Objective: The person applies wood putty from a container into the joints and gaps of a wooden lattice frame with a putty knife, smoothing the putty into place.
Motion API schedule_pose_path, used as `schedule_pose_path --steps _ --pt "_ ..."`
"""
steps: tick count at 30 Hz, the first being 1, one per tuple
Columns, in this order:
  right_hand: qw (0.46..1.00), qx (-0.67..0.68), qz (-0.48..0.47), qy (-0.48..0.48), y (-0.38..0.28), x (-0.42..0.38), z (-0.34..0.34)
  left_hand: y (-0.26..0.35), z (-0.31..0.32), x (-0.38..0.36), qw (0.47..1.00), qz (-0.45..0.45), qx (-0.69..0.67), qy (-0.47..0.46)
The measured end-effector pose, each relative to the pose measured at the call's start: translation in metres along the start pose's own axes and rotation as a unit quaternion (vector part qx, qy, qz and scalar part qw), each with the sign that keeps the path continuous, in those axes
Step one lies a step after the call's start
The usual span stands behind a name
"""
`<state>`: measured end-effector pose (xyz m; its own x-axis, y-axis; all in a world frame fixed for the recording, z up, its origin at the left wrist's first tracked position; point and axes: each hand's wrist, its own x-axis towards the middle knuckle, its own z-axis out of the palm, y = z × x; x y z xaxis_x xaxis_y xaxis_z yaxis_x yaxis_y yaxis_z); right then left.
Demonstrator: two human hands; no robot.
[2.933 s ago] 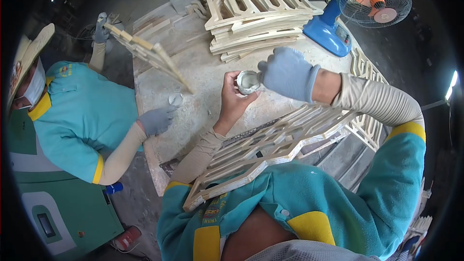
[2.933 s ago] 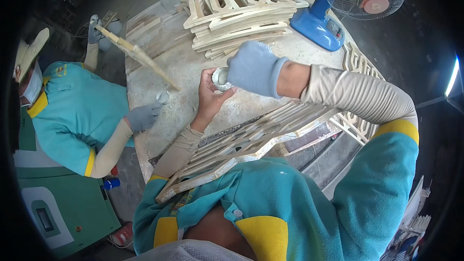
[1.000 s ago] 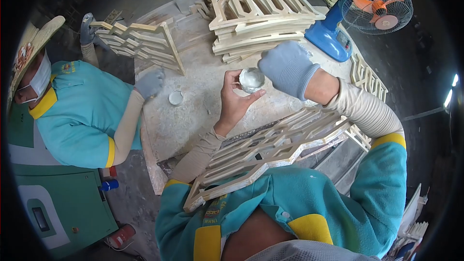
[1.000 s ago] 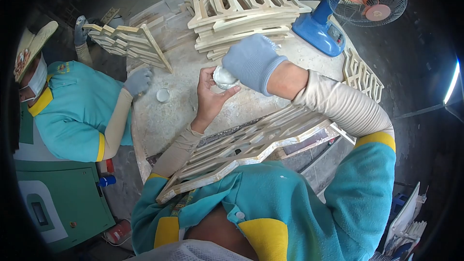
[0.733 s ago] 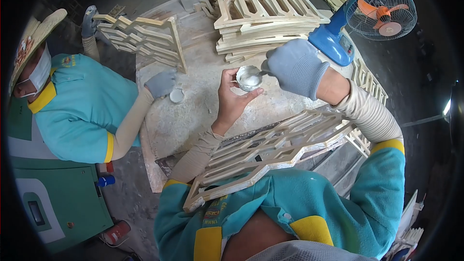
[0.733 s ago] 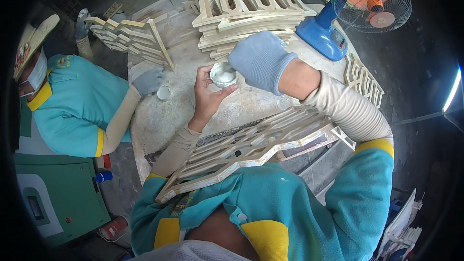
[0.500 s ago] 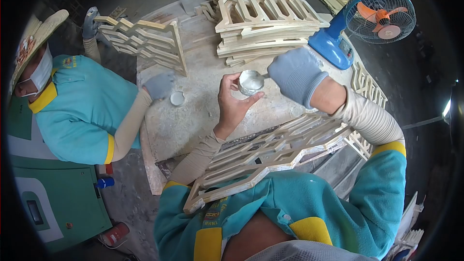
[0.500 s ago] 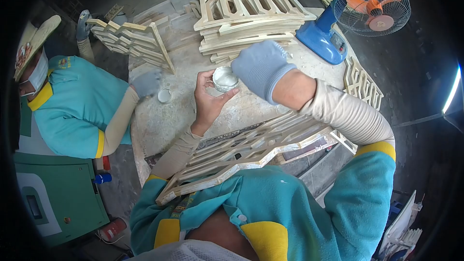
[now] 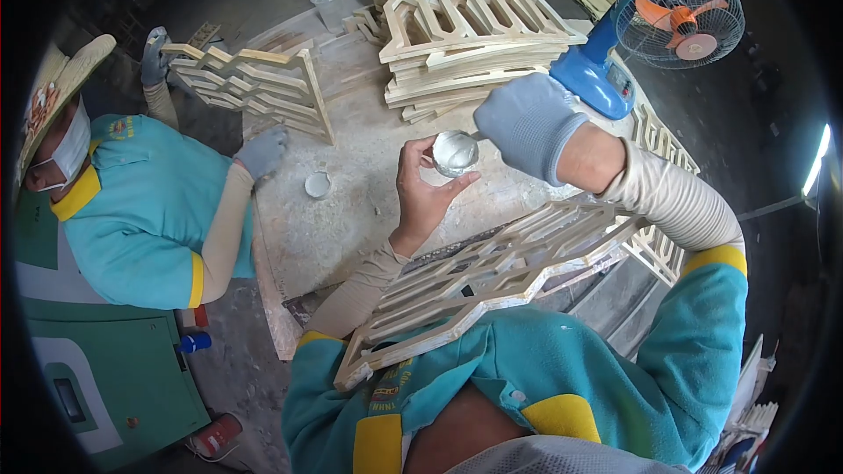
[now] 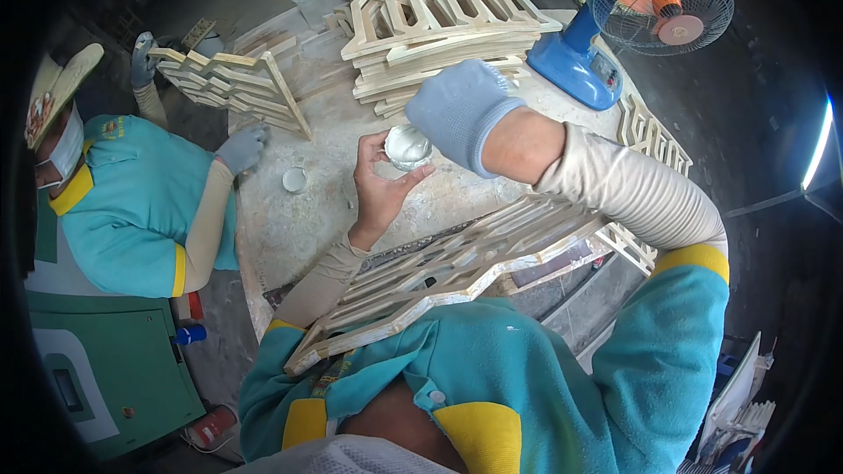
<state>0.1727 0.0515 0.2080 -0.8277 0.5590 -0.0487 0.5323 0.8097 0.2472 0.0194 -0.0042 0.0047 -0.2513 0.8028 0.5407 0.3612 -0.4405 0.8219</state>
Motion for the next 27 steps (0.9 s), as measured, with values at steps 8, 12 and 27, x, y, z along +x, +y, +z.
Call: schedule_pose_path --steps 8,12,27 --pt "0.992 -0.018 -0.123 0.02 -0.008 0.0 0.015 -0.003 -0.007 0.001 0.998 0.002 0.041 -0.049" --pt "0.998 -0.006 -0.048 -0.051 0.005 0.001 -0.014 -0.004 -0.005 0.002 0.998 -0.016 0.033 -0.049" --pt "0.999 -0.006 -0.043 0.001 -0.009 0.0 -0.012 0.005 -0.004 -0.001 0.998 0.013 0.037 -0.038"
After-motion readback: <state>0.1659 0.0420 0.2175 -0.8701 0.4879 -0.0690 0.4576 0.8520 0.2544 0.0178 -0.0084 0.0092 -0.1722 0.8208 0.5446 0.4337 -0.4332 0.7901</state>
